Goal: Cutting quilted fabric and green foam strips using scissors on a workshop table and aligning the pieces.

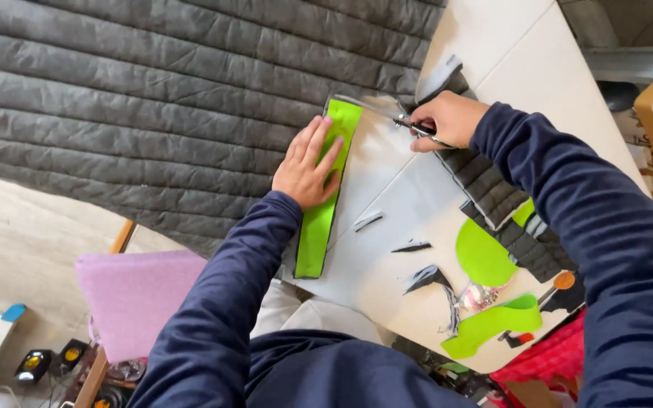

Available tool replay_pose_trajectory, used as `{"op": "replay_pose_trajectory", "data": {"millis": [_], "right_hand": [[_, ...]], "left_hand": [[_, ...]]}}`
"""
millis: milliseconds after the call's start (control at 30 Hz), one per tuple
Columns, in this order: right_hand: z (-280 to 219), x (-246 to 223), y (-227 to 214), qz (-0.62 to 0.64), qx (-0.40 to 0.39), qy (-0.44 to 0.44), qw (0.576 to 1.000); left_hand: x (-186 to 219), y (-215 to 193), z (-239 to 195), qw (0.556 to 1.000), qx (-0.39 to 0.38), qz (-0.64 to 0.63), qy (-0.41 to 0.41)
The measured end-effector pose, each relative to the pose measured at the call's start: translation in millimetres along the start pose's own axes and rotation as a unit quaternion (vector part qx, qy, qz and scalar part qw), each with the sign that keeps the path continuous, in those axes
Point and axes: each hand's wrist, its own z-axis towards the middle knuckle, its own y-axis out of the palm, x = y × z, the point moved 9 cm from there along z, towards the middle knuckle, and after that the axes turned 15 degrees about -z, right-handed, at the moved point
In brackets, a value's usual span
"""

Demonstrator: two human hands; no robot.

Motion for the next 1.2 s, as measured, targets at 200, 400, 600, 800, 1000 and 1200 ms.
{"op": "replay_pose_trajectory", "data": {"millis": [200, 400, 600, 800, 1000, 1200], "right_hand": [[33, 2, 2, -0.034, -0.001, -0.051, 0.998], [35, -8, -3, -0.029, 0.0, -0.078, 0.997], [36, 5, 3, -0.061, 0.031, -0.098, 0.993], [48, -18, -5, -0.049, 0.028, -0.103, 0.993], [48, -29, -15, -0.073, 0.042, -0.112, 0.99], [30, -29, -23, -0.141, -0.091, -0.038, 0.985]], "left_hand": [[-3, 2, -3, 1.0, 0.006, -0.009, 0.001], [0, -3, -1, 1.0, 0.013, -0.013, 0.009], [1, -2, -2, 1.0, 0.011, -0.011, 0.008], [4, -2, -1, 1.0, 0.019, -0.01, 0.014], [5, -2, 1, 1.0, 0.016, -0.009, 0.014], [4, -2, 1, 0.995, -0.079, -0.066, 0.003]]}}
